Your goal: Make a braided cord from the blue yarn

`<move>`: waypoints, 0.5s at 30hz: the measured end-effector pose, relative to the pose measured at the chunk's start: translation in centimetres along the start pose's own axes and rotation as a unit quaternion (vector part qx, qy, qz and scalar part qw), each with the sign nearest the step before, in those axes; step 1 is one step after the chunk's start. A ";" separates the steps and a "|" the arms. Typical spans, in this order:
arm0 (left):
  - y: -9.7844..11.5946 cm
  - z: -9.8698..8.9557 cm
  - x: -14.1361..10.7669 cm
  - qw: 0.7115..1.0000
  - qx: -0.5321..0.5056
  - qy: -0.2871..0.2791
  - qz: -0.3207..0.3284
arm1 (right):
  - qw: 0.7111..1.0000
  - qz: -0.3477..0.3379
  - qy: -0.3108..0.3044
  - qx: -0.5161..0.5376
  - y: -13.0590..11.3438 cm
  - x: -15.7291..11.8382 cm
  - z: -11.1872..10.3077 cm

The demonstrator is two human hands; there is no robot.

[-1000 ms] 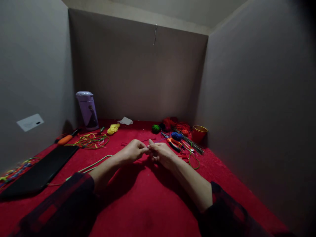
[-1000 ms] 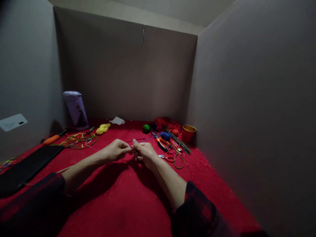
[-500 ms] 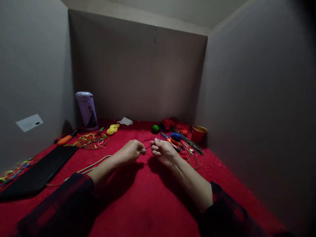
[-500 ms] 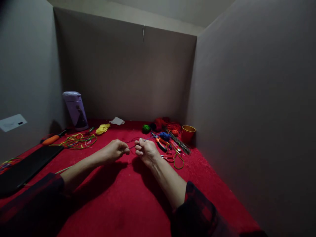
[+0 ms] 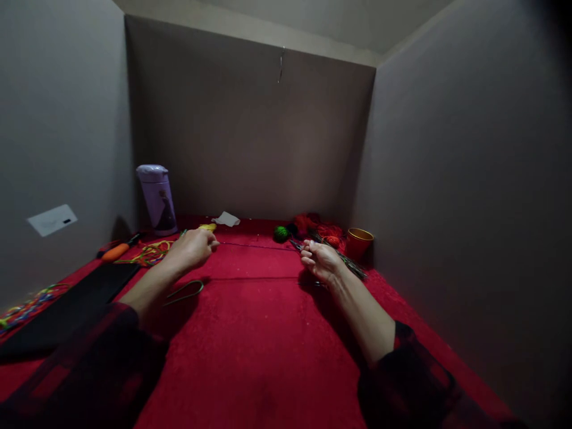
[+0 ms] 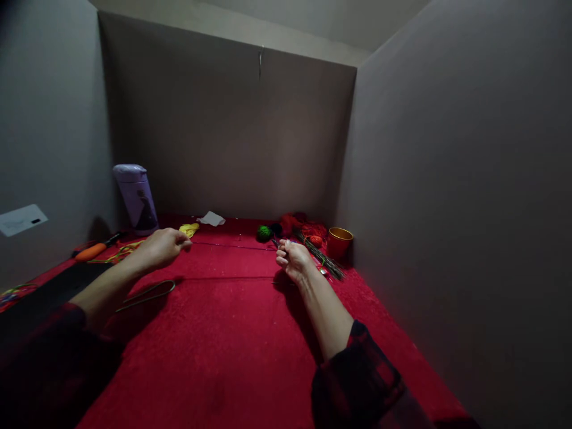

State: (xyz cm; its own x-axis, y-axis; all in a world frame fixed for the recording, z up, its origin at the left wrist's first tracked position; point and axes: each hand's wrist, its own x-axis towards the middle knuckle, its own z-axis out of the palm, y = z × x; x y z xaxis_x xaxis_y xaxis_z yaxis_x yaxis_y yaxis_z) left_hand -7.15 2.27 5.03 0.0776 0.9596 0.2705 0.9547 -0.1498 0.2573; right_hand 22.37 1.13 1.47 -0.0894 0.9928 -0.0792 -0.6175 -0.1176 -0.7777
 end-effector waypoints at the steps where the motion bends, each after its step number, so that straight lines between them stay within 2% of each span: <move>1: -0.4 -0.3 0.0 1.000 0.016 0.009 -0.022 | 1.000 0.004 0.003 0.001 -0.1 0.1 -0.2; 4: -1.2 -1.0 -0.2 0.995 0.054 0.030 -0.083 | 1.000 0.008 0.005 -0.001 -0.2 0.3 -0.6; 9: -2.5 -1.9 -0.6 0.980 0.092 0.026 -0.177 | 1.000 0.008 -0.005 -0.003 0.0 0.5 -0.8; 11: -3.3 -2.1 -1.1 0.977 0.085 0.041 -0.189 | 1.000 0.005 -0.012 -0.004 0.1 0.6 -0.8; 13: -4.2 -2.2 -1.5 0.983 0.053 0.066 -0.165 | 1.000 -0.002 -0.016 -0.004 0.2 0.7 -0.9; 15: -5.3 -2.4 -1.7 0.980 0.013 0.093 -0.178 | 1.000 -0.013 -0.014 -0.005 0.3 0.9 -1.0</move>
State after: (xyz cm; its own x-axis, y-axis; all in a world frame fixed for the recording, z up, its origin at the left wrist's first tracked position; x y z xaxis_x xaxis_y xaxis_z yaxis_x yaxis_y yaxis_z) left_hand -12.99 0.88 5.41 -0.3134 0.8895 0.3324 0.9188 0.1955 0.3429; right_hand 22.87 1.96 0.53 -0.0956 0.9946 -0.0414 -0.6117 -0.0915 -0.7858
